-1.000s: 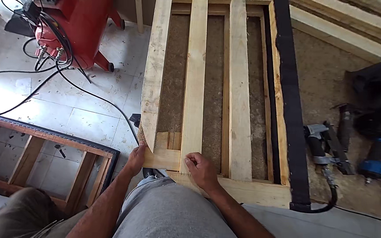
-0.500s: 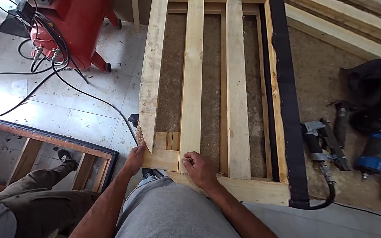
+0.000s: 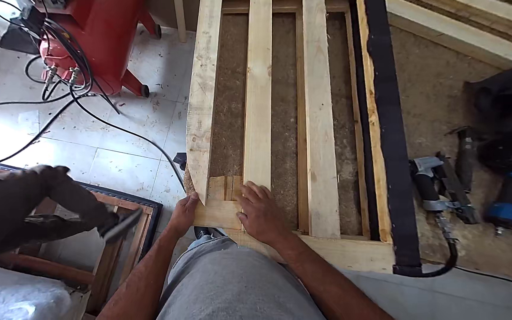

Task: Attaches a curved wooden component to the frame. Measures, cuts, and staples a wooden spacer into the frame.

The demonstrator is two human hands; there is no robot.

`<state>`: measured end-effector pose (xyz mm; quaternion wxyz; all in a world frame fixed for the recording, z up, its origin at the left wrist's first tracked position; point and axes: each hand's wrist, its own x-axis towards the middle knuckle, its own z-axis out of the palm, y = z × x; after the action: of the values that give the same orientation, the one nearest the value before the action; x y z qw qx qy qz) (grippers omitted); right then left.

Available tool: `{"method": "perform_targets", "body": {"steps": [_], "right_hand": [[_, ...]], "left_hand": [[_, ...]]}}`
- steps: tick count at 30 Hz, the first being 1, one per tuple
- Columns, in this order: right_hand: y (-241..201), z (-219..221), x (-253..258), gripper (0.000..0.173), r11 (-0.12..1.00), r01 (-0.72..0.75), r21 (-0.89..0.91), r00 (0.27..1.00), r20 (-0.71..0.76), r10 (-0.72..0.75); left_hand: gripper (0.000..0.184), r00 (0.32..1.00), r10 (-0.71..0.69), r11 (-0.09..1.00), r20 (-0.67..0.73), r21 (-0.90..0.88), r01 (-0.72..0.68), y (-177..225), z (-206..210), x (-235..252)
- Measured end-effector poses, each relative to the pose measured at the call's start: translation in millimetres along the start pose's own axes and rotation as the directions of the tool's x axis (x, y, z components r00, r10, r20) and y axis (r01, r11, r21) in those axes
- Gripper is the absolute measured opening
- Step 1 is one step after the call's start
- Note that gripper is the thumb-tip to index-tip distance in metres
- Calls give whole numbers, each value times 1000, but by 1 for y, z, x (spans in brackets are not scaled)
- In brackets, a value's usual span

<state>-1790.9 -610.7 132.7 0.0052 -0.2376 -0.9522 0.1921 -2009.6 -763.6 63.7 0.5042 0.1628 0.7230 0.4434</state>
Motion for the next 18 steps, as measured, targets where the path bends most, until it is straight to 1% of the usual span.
{"method": "perform_targets", "body": {"steps": [3, 6, 11, 13, 16, 18], "right_hand": [[8, 3, 7, 39, 999, 32, -28, 993, 112, -29], [12, 6, 7, 42, 999, 41, -32, 989, 141, -36], [6, 2, 11, 43, 996, 12, -83, 981, 196, 5], [5, 4, 12, 40, 997, -4, -73, 982, 187, 18], [8, 13, 13, 34, 999, 6, -35, 994, 112, -2], [10, 16, 12, 33, 999, 14, -30, 995, 98, -12]], "left_hand": [[63, 1000, 6, 1000, -6, 23, -6, 0, 0, 1], [61, 1000, 13, 999, -4, 31, -13, -2, -2, 3], [64, 1000, -8, 999, -16, 31, 8, 2, 0, 0], [62, 1000, 2, 1000, -10, 27, -2, 0, -1, 1], [58, 1000, 26, 998, -1, 58, -26, -1, -2, 1], [60, 1000, 29, 999, 3, 45, -29, 0, -2, 0]]}}
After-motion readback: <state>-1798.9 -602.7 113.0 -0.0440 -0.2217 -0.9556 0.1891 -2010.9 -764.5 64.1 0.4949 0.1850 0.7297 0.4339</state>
